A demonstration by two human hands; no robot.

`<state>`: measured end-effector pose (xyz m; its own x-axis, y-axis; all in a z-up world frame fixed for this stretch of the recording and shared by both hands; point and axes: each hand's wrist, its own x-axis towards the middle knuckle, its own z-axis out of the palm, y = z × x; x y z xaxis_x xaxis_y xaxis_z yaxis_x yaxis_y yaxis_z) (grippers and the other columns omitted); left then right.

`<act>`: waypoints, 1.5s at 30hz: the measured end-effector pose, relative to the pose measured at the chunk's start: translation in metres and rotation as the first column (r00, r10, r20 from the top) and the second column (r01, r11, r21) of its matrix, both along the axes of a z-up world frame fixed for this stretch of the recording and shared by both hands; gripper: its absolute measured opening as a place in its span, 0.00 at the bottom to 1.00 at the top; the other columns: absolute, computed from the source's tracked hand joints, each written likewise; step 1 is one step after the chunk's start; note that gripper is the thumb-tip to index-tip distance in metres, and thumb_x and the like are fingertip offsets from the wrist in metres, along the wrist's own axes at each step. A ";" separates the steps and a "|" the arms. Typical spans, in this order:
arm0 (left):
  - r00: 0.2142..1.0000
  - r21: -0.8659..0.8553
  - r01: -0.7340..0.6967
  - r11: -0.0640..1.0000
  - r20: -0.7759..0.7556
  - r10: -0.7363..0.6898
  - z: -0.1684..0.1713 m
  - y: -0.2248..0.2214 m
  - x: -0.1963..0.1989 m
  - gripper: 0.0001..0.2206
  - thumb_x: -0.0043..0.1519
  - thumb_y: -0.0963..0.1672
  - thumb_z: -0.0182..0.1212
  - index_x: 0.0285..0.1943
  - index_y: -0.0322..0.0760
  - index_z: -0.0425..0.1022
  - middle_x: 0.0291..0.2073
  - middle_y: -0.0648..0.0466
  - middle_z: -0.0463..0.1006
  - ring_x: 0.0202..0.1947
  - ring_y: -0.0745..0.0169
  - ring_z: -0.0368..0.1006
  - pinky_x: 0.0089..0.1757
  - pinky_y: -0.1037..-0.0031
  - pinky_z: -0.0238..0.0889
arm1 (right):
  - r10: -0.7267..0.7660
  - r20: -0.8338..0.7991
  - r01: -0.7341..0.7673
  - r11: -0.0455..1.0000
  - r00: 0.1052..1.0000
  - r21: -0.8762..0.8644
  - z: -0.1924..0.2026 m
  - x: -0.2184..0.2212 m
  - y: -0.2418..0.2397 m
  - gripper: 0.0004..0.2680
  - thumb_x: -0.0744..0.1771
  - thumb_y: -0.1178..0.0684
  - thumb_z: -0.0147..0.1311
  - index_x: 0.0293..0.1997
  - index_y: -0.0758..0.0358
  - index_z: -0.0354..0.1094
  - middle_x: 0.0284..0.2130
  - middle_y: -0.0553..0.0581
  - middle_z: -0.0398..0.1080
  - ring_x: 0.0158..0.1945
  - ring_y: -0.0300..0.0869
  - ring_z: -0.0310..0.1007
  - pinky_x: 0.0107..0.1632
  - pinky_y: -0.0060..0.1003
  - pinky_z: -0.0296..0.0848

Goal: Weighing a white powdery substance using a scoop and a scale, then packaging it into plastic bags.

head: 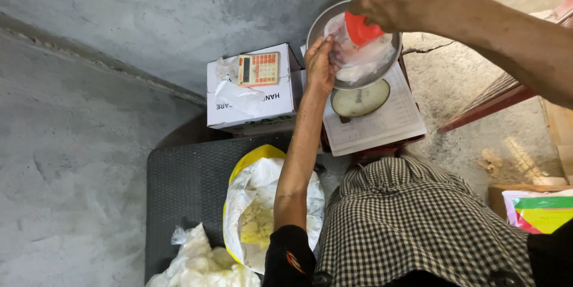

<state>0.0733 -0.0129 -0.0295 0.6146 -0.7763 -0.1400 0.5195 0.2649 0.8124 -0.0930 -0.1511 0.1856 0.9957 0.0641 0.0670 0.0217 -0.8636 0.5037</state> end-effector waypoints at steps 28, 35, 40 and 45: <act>0.985 -0.162 -0.126 0.979 0.098 0.143 0.009 -0.039 0.057 0.12 0.68 0.38 0.56 0.59 0.27 0.76 0.42 0.50 0.81 0.39 0.64 0.76 0.42 0.72 0.72 | 0.094 0.315 -0.168 0.962 0.944 0.216 -0.010 -0.039 0.013 0.05 0.65 0.47 0.58 0.41 0.44 0.78 0.41 0.46 0.79 0.31 0.36 0.77 0.39 0.36 0.75; 0.895 0.152 -0.146 0.978 0.441 0.065 0.022 -0.010 0.020 0.19 0.65 0.44 0.62 0.64 0.31 0.74 0.43 0.55 0.82 0.39 0.68 0.75 0.37 0.76 0.69 | 0.069 0.317 -0.136 0.971 0.946 0.195 -0.015 -0.052 0.008 0.01 0.67 0.52 0.59 0.39 0.49 0.76 0.33 0.47 0.78 0.31 0.39 0.76 0.33 0.37 0.72; 0.906 0.294 -0.215 0.931 0.417 0.077 0.042 0.014 -0.007 0.27 0.63 0.48 0.63 0.71 0.37 0.66 0.47 0.53 0.79 0.38 0.65 0.70 0.31 0.75 0.63 | 0.030 0.308 -0.125 0.947 0.951 0.294 0.020 -0.062 0.020 0.03 0.68 0.49 0.60 0.43 0.51 0.77 0.32 0.48 0.77 0.29 0.41 0.75 0.32 0.39 0.71; 0.983 0.189 -0.139 0.972 0.149 0.112 0.056 0.038 -0.022 0.25 0.66 0.52 0.54 0.71 0.41 0.60 0.52 0.52 0.76 0.44 0.61 0.77 0.38 0.67 0.77 | -0.011 0.302 -0.064 0.970 0.953 0.236 0.032 -0.074 0.032 0.10 0.65 0.46 0.61 0.48 0.53 0.77 0.31 0.50 0.76 0.31 0.42 0.75 0.30 0.39 0.72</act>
<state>0.0509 0.0249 0.0262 0.7294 -0.6568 -0.1914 0.3733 0.1477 0.9159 -0.1673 -0.1190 0.2180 0.9251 0.0351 0.3780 -0.0730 -0.9607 0.2679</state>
